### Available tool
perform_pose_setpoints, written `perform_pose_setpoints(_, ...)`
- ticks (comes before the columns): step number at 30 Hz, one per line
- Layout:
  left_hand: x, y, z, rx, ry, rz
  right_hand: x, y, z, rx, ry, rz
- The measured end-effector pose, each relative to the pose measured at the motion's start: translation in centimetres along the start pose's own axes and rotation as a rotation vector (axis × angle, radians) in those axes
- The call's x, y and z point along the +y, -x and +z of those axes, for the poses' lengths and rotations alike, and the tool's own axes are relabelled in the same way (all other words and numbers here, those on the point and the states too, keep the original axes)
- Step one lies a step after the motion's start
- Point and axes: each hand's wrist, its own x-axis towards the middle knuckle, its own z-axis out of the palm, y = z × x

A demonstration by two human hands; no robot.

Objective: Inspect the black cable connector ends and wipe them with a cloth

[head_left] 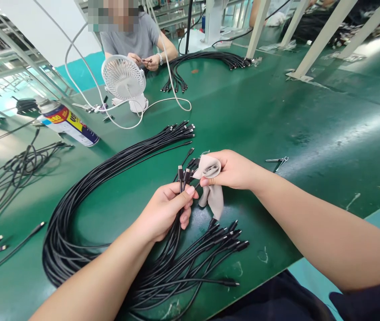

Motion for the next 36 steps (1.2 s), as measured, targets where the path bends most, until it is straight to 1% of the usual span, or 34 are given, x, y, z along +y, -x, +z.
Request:
perform_pose_setpoints(3,0.2,0.0,0.1,0.005,0.012,-0.006,0.1,0.0,-0.1,0.018,-0.045,0.042)
perform_pose_setpoints(10,0.2,-0.1,0.1,-0.023,0.053,-0.027,0.4,-0.2,-0.2,0.060,-0.096,0.073)
perform_pose_setpoints(12,0.1,0.0,0.0,-0.030,0.069,-0.034,0.5,-0.3,-0.5,0.125,-0.120,0.060)
perform_pose_setpoints(15,0.0,0.0,-0.2,-0.014,0.084,-0.015,0.4,-0.4,-1.4,0.304,-0.166,-0.002)
perform_pose_setpoints(16,0.0,0.0,-0.2,0.001,0.080,-0.001,0.4,-0.3,-1.7,0.343,-0.179,-0.018)
perform_pose_setpoints(18,-0.1,0.0,-0.3,0.034,0.063,0.024,0.3,-0.2,-2.1,0.395,-0.187,-0.058)
perform_pose_setpoints(20,-0.2,-0.1,-0.3,0.063,0.049,0.037,0.2,0.0,-1.9,0.401,-0.165,-0.086)
perform_pose_setpoints(21,-0.3,-0.1,-0.2,0.076,0.046,0.043,0.2,0.2,-1.6,0.361,-0.149,-0.091)
perform_pose_setpoints(22,-0.3,-0.2,-0.2,0.090,0.044,0.048,0.1,0.3,-1.3,0.286,-0.138,-0.087)
perform_pose_setpoints(25,-0.4,-0.2,-0.3,0.129,0.045,0.072,-0.1,0.7,-0.1,-0.031,-0.134,-0.044)
perform_pose_setpoints(27,-0.5,-0.1,-0.3,0.135,0.044,0.086,-0.5,0.9,0.4,-0.147,-0.115,-0.022)
perform_pose_setpoints(29,-0.5,-0.1,-0.3,0.130,0.037,0.093,-0.9,1.1,0.4,-0.213,-0.083,-0.016)
perform_pose_setpoints(32,-0.5,-0.3,-0.3,0.125,0.008,0.108,-1.5,1.2,-0.3,-0.300,-0.056,-0.029)
perform_pose_setpoints(34,-0.6,-0.5,-0.3,0.133,-0.029,0.118,-1.4,1.2,-0.9,-0.324,-0.067,-0.015)
perform_pose_setpoints(36,-0.9,-0.7,-0.6,0.139,-0.078,0.122,-0.6,1.1,-1.4,-0.321,-0.112,0.017)
